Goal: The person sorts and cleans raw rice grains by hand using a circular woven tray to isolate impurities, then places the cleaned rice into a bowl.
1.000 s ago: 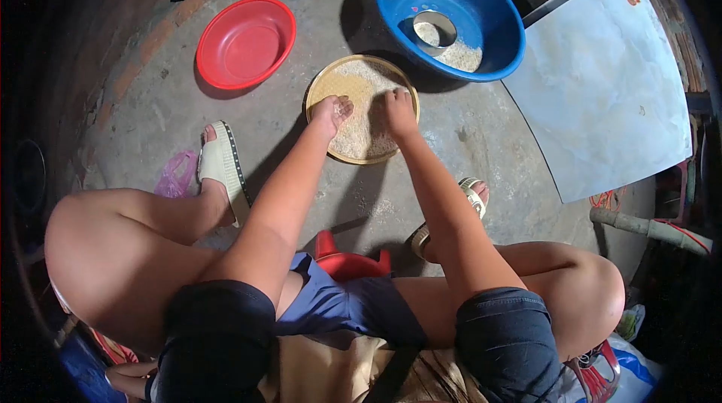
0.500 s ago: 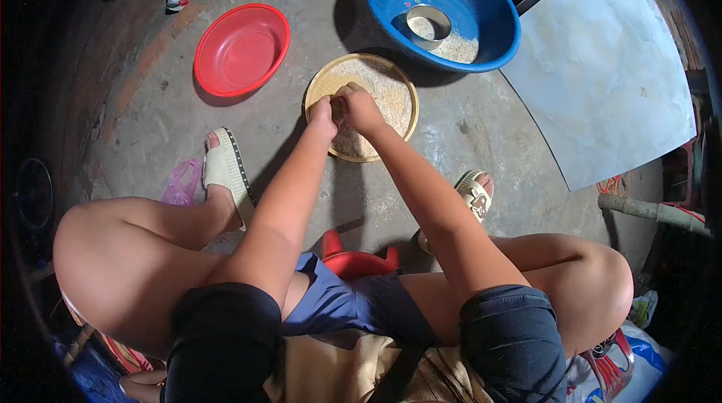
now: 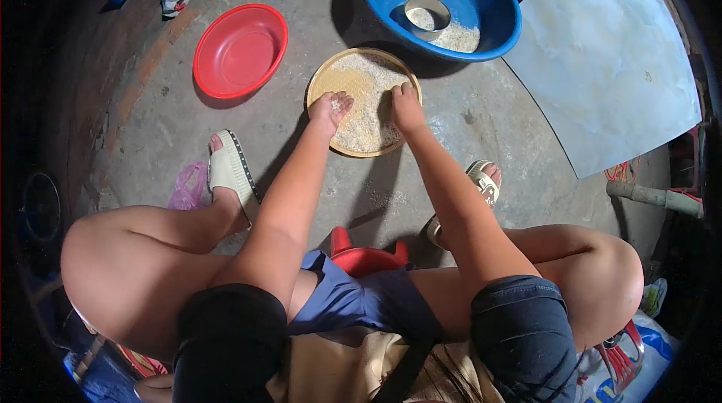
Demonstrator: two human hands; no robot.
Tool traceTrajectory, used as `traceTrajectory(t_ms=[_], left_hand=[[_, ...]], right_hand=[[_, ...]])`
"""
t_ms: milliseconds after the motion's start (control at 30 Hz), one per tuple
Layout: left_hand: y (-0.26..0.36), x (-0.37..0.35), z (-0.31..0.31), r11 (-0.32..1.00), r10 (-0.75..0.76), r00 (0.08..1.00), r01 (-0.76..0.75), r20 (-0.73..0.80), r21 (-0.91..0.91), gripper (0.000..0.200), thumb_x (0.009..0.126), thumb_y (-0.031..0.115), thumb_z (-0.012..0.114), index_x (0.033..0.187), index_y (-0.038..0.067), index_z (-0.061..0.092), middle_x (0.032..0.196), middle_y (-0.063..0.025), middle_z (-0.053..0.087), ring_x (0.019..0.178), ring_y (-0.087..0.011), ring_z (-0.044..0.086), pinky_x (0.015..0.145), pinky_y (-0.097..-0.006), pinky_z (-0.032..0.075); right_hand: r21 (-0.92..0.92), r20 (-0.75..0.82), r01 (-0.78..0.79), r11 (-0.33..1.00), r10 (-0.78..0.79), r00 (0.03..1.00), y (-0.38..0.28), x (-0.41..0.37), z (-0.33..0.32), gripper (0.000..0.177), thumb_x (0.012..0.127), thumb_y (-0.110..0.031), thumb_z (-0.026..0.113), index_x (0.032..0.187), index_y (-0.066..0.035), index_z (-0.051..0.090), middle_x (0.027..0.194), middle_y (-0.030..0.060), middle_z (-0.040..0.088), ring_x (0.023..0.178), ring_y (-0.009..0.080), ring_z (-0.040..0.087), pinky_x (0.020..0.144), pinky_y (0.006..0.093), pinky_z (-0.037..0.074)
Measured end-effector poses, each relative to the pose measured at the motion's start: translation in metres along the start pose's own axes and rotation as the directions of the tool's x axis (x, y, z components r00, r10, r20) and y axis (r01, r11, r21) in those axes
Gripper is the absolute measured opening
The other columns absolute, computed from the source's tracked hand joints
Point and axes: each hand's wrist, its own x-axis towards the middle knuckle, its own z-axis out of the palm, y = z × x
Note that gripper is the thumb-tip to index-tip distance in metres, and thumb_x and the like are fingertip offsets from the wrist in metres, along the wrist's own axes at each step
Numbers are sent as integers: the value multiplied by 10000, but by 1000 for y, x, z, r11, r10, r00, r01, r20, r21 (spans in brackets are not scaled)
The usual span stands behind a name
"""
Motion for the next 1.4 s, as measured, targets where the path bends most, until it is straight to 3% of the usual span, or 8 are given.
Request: traceTrajectory(t_ms=[267, 400, 733, 1000, 1167, 1233, 1333, 1400], left_hand=[[-4, 10, -4, 1000, -4, 1000, 3, 16, 25, 271, 895, 191, 398, 941, -40, 532, 936, -169, 587, 914, -286, 576, 851, -377, 478], [-7, 17, -9, 996, -27, 996, 34, -83, 80, 201, 866, 218, 450, 782, 107, 595, 750, -49, 623, 683, -209, 602, 633, -316, 500], [-2, 0, 5, 1000, 3, 999, -4, -43, -31, 308, 920, 183, 350, 936, -82, 505, 931, -211, 555, 876, -322, 572, 837, -403, 498], [4, -1, 5, 999, -51, 998, 51, -20, -10, 307, 909, 163, 357, 1009, -89, 499, 1015, -208, 522, 967, -311, 538, 887, -381, 476], [-5, -6, 32, 994, 92, 976, -78, -195, 77, 267, 896, 164, 401, 999, -49, 527, 877, -149, 597, 843, -283, 583, 773, -351, 499], [-18, -7, 45, 952, 169, 976, -126, -134, 280, 302, 864, 195, 445, 962, -71, 551, 889, -169, 604, 828, -289, 593, 767, -353, 492], [-37, -19, 75, 670, 291, 956, -187, -22, 718, 457, 817, 343, 535, 1039, -55, 563, 1001, -189, 592, 909, -280, 570, 788, -385, 445], [-37, -56, 101, 555, 156, 988, -108, 24, 825, 475, 848, 358, 503, 1078, -56, 548, 1080, -190, 573, 988, -289, 555, 854, -383, 421]], right_hand=[[332, 70, 25, 943, -52, 996, -57, 14, -8, 155, 756, -56, 480, 898, -12, 525, 917, 187, 529, 916, 341, 532, 775, 388, 461], [480, 0, 225, 848, -256, 967, -85, 20, -20, 165, 714, -54, 532, 876, -21, 526, 869, 158, 527, 873, 336, 536, 757, 393, 463], [116, -13, 177, 977, -177, 984, -19, -5, -4, 265, 649, -97, 626, 896, -64, 532, 948, 105, 516, 942, 291, 500, 788, 368, 447], [187, 21, 8, 982, -12, 1000, -34, 0, -8, 238, 688, -105, 619, 902, -45, 533, 953, 136, 525, 938, 315, 497, 799, 398, 440], [606, -31, -289, 741, 385, 922, -67, 21, 15, 245, 825, -226, 552, 860, 17, 555, 875, 204, 575, 804, 350, 554, 737, 427, 443], [748, 341, -594, 297, 596, 727, -67, 34, 37, 469, 868, -358, 481, 922, 103, 550, 953, 299, 582, 878, 402, 581, 774, 437, 453], [744, 603, -628, -229, 634, 484, -50, 47, 65, 496, 869, -384, 466, 913, 103, 549, 920, 281, 600, 856, 348, 603, 765, 421, 458], [790, 519, -612, -29, 563, 643, -24, 38, 69, 485, 863, -366, 474, 930, 108, 549, 879, 239, 613, 793, 303, 602, 732, 414, 461]])
